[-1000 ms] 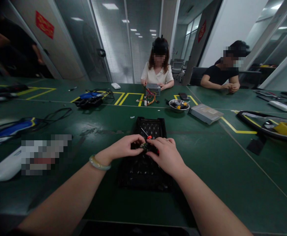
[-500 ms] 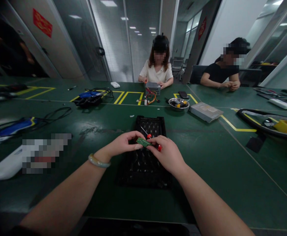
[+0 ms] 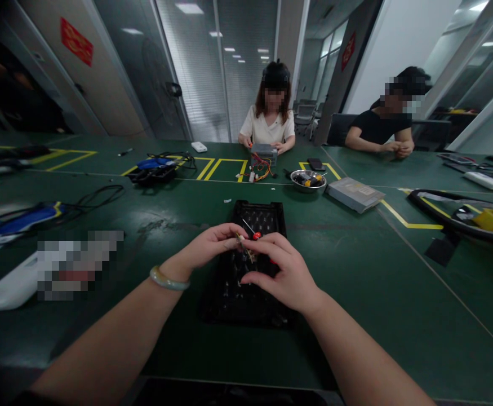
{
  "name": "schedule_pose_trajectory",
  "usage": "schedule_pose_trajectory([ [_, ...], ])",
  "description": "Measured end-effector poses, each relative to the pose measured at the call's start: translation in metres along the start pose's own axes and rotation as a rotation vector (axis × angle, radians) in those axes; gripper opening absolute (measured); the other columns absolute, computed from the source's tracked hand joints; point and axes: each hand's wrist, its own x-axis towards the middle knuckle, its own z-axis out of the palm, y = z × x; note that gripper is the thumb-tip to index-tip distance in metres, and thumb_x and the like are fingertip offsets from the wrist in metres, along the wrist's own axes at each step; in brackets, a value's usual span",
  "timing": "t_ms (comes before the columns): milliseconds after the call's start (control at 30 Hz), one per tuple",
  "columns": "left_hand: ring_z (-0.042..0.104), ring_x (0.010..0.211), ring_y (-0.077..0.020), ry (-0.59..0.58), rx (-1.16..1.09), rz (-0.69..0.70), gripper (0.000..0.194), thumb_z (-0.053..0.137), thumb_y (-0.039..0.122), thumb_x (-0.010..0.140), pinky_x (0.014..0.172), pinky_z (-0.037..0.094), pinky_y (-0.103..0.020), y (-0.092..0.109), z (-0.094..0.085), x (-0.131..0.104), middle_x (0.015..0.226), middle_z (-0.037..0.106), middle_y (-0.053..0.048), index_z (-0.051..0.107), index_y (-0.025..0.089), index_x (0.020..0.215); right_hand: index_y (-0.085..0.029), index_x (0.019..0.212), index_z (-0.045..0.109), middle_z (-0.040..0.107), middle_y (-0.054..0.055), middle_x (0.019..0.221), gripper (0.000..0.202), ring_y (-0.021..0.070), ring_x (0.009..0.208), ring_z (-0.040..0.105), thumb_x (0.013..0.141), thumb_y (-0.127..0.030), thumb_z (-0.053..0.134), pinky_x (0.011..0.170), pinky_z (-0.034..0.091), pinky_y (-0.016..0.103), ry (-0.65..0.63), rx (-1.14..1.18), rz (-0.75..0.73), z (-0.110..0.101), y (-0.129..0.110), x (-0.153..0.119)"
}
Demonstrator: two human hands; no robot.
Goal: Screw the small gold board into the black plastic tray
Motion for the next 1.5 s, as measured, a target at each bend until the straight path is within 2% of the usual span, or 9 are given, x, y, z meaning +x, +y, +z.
schedule_pose_trajectory([
  [167,0.064,0.096,-0.0152,-0.132,-0.067,-0.052,0.025,0.068,0.031,0.09,0.09,0.049,-0.029,0.005,0.005,-0.003,0.104,0.069,-0.006,0.066,0.016,0.11,-0.029,0.13,0.059,0.06,0.003,0.109,0.046,0.0132,0.1,0.06,0.088,-0.013,0.067,0.087,0.05,0.028,0.041,-0.083,-0.097,0.001,-0.001,-0.001],
  [433,0.057,0.121,-0.0206,-0.134,0.238,0.036,0.037,0.063,0.035,0.092,0.107,0.04,-0.035,-0.003,0.015,0.002,0.13,0.064,-0.008,0.062,0.021,0.126,-0.028,0.122,0.062,0.068,0.003,0.114,0.036,0.0171,0.105,0.062,0.088,-0.021,0.069,0.093,0.05,0.035,-0.009,-0.158,-0.024,0.0,0.006,0.0],
  [633,0.063,0.09,-0.0157,-0.042,0.229,-0.011,0.028,0.046,0.036,0.1,0.086,0.048,-0.031,0.003,0.008,0.001,0.096,0.068,-0.005,0.065,0.016,0.106,-0.026,0.118,0.065,0.066,0.004,0.107,0.029,0.0178,0.098,0.062,0.09,-0.025,0.067,0.085,0.051,0.035,-0.064,-0.289,0.15,-0.001,0.009,0.003],
  [800,0.056,0.071,-0.0112,-0.091,0.34,-0.072,0.032,0.06,0.045,0.092,0.071,0.044,-0.025,0.006,0.002,-0.002,0.075,0.06,0.001,0.062,0.015,0.081,-0.026,0.106,0.069,0.068,0.0,0.101,0.018,0.0149,0.094,0.063,0.088,-0.026,0.07,0.085,0.05,0.033,-0.185,-0.195,0.218,-0.001,0.008,0.003],
  [933,0.061,0.074,-0.0129,-0.145,0.273,-0.127,0.032,0.061,0.046,0.09,0.073,0.047,-0.027,0.005,-0.003,-0.002,0.078,0.065,-0.001,0.064,0.014,0.085,-0.025,0.102,0.071,0.071,0.0,0.098,0.013,0.0141,0.089,0.064,0.09,-0.027,0.066,0.081,0.049,0.031,-0.207,-0.143,0.293,-0.001,0.005,0.003],
  [1100,0.065,0.084,-0.0154,-0.257,0.345,-0.148,0.033,0.058,0.045,0.092,0.082,0.049,-0.029,0.006,-0.009,-0.002,0.086,0.071,-0.004,0.07,0.015,0.088,-0.024,0.093,0.074,0.072,0.0,0.085,0.015,0.0112,0.067,0.06,0.088,-0.037,0.068,0.062,0.044,0.026,-0.241,-0.097,0.436,-0.004,0.002,0.001],
  [1300,0.062,0.074,-0.0129,-0.145,0.494,-0.157,0.042,0.048,0.05,0.096,0.072,0.047,-0.025,0.01,-0.01,-0.004,0.081,0.069,-0.003,0.069,0.015,0.086,-0.021,0.093,0.073,0.068,-0.001,0.073,0.027,0.0098,0.06,0.054,0.086,-0.047,0.067,0.053,0.038,0.023,-0.211,0.025,0.609,-0.009,0.005,0.001],
  [1367,0.063,0.074,-0.0127,-0.197,0.509,-0.196,0.04,0.049,0.05,0.095,0.072,0.047,-0.024,0.014,-0.012,-0.007,0.082,0.069,-0.002,0.068,0.016,0.087,-0.019,0.095,0.072,0.07,0.001,0.079,0.028,0.0111,0.066,0.058,0.086,-0.046,0.067,0.058,0.041,0.024,-0.129,0.061,0.626,-0.009,0.01,0.001],
  [1500,0.062,0.077,-0.0128,-0.476,0.756,-0.194,0.025,0.064,0.044,0.087,0.076,0.041,-0.025,0.028,-0.01,-0.014,0.081,0.069,0.002,0.073,0.021,0.086,-0.016,0.096,0.069,0.07,0.004,0.085,0.028,0.0128,0.072,0.062,0.086,-0.042,0.068,0.065,0.046,0.026,-0.004,0.125,0.644,-0.006,0.018,0.002],
])
